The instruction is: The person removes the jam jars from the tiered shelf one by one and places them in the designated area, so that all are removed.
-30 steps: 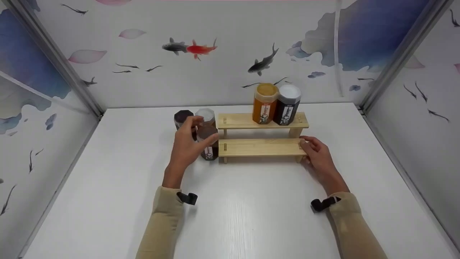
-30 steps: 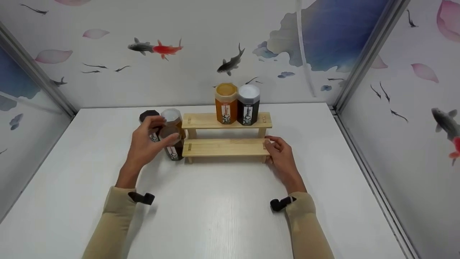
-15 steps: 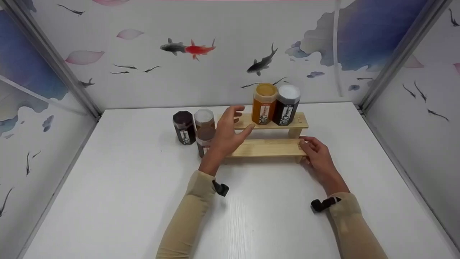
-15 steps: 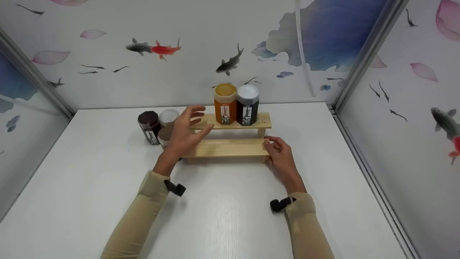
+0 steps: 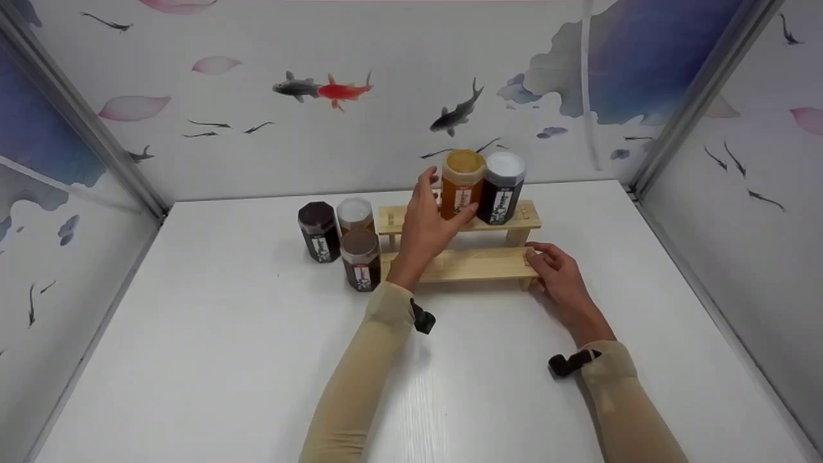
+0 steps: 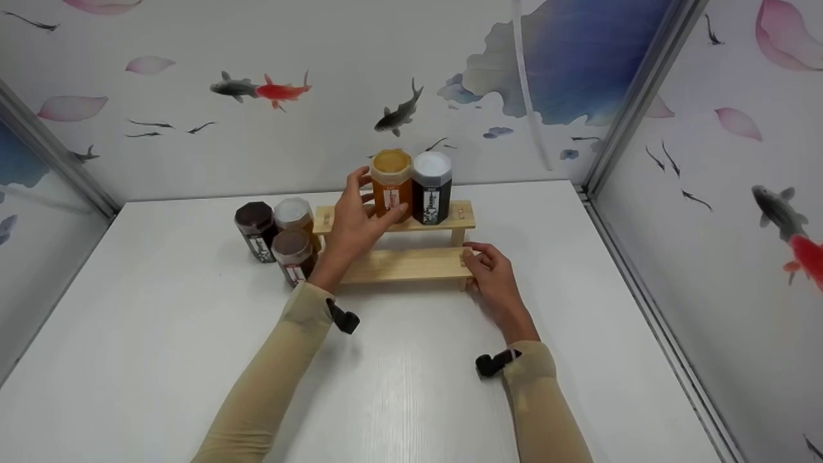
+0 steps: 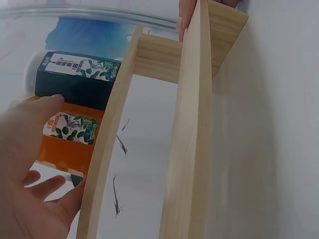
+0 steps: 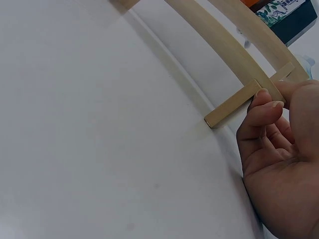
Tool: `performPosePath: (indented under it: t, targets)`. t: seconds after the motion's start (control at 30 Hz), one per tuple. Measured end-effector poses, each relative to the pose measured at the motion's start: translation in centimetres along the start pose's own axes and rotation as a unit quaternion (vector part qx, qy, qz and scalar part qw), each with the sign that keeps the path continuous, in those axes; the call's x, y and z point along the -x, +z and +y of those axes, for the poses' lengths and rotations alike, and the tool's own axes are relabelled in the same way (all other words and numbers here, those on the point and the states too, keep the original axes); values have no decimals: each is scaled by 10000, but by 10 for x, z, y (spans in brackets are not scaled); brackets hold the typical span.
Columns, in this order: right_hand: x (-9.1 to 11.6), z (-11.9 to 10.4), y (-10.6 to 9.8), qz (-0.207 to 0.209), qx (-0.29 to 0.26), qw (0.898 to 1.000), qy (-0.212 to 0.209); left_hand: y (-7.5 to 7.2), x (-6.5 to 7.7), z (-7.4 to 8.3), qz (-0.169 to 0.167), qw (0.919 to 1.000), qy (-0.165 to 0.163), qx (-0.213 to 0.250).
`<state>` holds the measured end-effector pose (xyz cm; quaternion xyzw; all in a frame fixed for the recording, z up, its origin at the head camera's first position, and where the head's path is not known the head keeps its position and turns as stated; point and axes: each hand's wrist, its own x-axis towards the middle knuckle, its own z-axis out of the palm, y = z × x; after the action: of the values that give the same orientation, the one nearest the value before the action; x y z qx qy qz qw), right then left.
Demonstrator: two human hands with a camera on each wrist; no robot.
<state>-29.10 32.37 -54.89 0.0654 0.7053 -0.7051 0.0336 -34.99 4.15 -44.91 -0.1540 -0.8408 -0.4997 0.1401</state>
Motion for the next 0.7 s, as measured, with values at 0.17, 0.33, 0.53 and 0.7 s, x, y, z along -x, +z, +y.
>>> performPosePath:
  t: [0.17, 0.33, 0.53, 0.7]
  targets:
    - [-1, 0, -1, 54, 123, 9999, 78, 7, -3, 3, 313, 9978, -212, -543]
    - [-2, 0, 1, 9, 80, 9998, 172, 6, -2, 5, 422, 9966, -219, -666]
    - [-1, 0, 1, -47, 70, 9998, 156, -1, 1, 8, 485, 9969, -214, -585]
    - [-1, 0, -1, 1, 64, 9998, 183, -8, 7, 8, 421, 9964, -224, -706]
